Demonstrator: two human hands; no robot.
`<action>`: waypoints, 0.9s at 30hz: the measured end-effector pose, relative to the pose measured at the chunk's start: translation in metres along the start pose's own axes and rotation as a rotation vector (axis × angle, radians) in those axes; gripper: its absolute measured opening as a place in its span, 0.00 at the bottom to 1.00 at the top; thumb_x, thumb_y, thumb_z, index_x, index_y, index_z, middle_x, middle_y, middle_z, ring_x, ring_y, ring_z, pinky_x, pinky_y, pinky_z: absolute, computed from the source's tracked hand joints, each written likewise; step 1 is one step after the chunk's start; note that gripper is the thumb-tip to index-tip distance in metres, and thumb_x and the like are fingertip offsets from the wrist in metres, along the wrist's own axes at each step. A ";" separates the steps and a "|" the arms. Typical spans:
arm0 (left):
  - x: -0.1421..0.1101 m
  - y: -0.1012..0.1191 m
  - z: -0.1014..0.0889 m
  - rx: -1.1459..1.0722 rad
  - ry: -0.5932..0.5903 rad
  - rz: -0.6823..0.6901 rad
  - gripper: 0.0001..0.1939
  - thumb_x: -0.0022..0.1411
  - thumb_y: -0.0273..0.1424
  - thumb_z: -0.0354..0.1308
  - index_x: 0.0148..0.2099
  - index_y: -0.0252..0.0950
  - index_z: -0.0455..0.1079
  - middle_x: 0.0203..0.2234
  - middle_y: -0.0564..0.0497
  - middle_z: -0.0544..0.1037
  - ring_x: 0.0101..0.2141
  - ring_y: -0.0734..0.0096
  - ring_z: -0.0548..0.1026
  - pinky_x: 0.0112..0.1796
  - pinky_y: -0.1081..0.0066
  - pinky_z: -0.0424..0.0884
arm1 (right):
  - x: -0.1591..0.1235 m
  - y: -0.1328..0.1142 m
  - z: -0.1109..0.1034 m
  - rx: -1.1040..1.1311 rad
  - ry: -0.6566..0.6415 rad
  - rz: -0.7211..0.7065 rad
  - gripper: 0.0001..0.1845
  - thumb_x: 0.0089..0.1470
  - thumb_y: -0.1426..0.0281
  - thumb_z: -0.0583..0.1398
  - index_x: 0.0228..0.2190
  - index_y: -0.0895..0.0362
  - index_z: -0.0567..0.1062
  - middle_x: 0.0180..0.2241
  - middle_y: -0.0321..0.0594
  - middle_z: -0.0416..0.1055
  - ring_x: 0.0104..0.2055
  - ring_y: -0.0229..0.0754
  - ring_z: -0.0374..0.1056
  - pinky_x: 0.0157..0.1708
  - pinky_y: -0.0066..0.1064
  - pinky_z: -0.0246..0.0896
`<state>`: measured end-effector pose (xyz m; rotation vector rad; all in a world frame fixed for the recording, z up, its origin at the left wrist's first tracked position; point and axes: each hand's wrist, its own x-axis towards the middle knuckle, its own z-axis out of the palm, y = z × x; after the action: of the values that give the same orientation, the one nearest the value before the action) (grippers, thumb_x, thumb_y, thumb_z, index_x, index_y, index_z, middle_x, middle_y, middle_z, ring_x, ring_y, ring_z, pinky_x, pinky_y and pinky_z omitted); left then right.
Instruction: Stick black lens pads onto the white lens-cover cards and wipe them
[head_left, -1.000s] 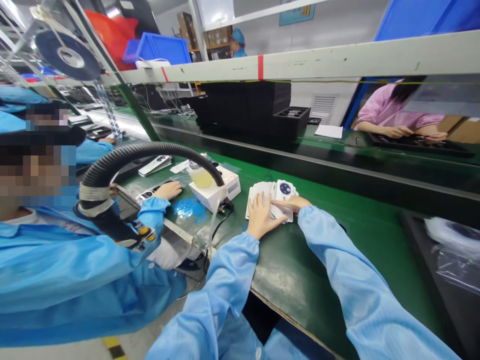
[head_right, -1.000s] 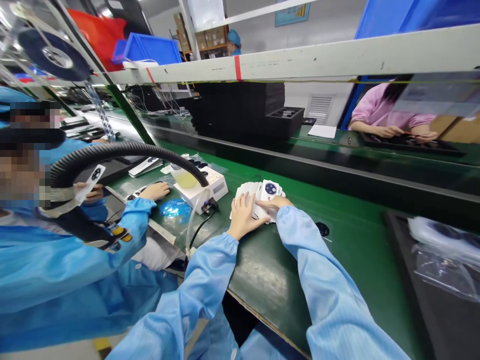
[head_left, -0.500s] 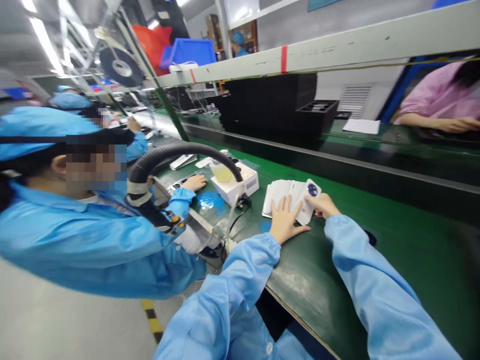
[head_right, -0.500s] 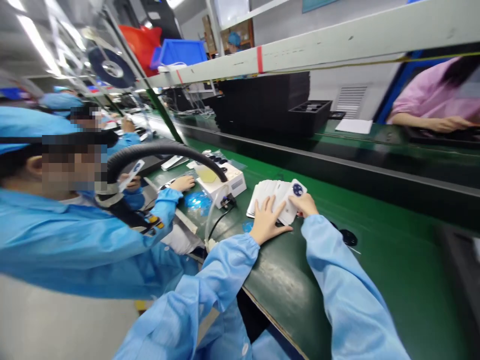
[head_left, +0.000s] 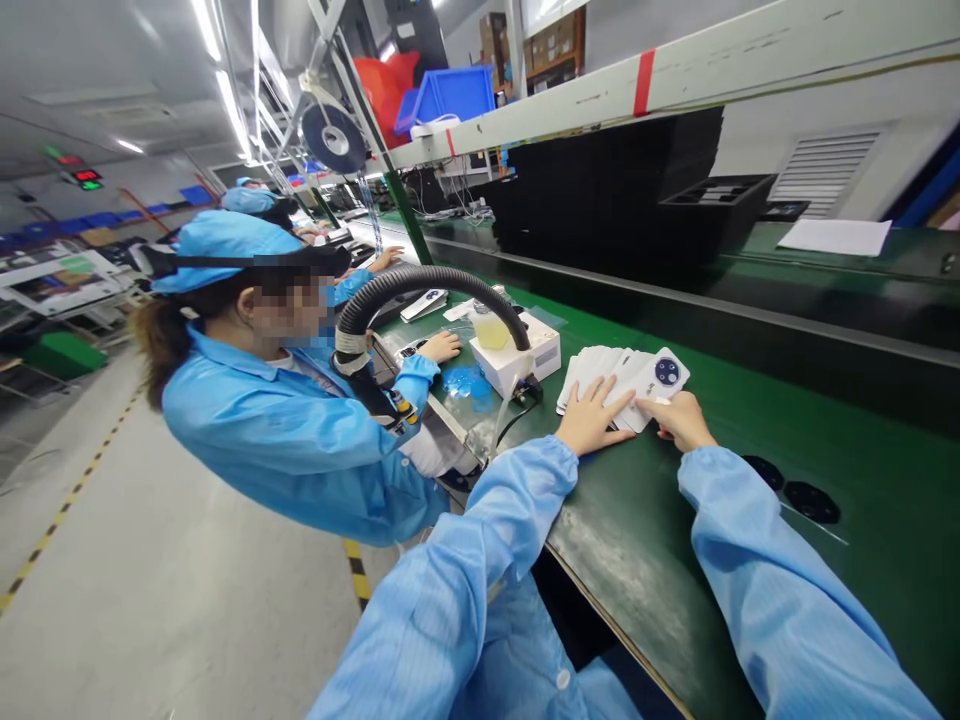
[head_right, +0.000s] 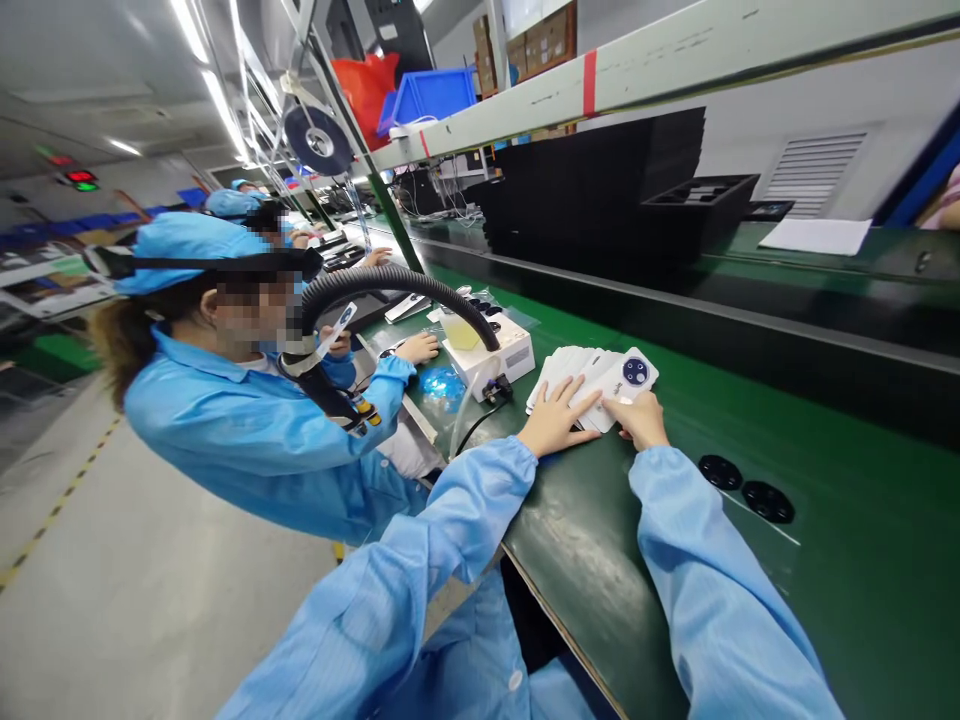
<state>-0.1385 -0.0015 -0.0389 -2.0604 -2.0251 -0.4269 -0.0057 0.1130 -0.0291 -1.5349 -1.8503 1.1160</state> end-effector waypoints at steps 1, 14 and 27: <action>0.000 -0.007 -0.002 0.003 -0.011 0.006 0.37 0.61 0.52 0.55 0.67 0.48 0.52 0.67 0.44 0.50 0.64 0.52 0.51 0.60 0.43 0.48 | 0.000 -0.003 0.003 -0.011 -0.023 0.024 0.15 0.50 0.65 0.68 0.33 0.63 0.73 0.26 0.36 0.68 0.22 0.34 0.63 0.17 0.25 0.61; -0.004 0.004 -0.007 -0.104 -0.040 -0.063 0.38 0.52 0.41 0.64 0.64 0.46 0.58 0.68 0.43 0.46 0.65 0.37 0.44 0.58 0.35 0.40 | -0.003 0.005 -0.002 -0.017 -0.112 0.135 0.14 0.62 0.63 0.59 0.45 0.59 0.71 0.43 0.42 0.70 0.39 0.40 0.70 0.37 0.36 0.70; 0.054 0.033 0.006 -0.238 0.000 -0.306 0.20 0.64 0.40 0.57 0.53 0.33 0.66 0.52 0.42 0.68 0.52 0.54 0.67 0.52 0.51 0.64 | -0.013 0.013 -0.018 0.125 -0.144 0.150 0.16 0.62 0.63 0.59 0.48 0.59 0.70 0.45 0.44 0.69 0.41 0.42 0.69 0.39 0.38 0.70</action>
<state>-0.1047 0.0502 -0.0234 -1.8692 -2.4010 -0.7547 0.0193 0.1063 -0.0281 -1.5783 -1.7424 1.4170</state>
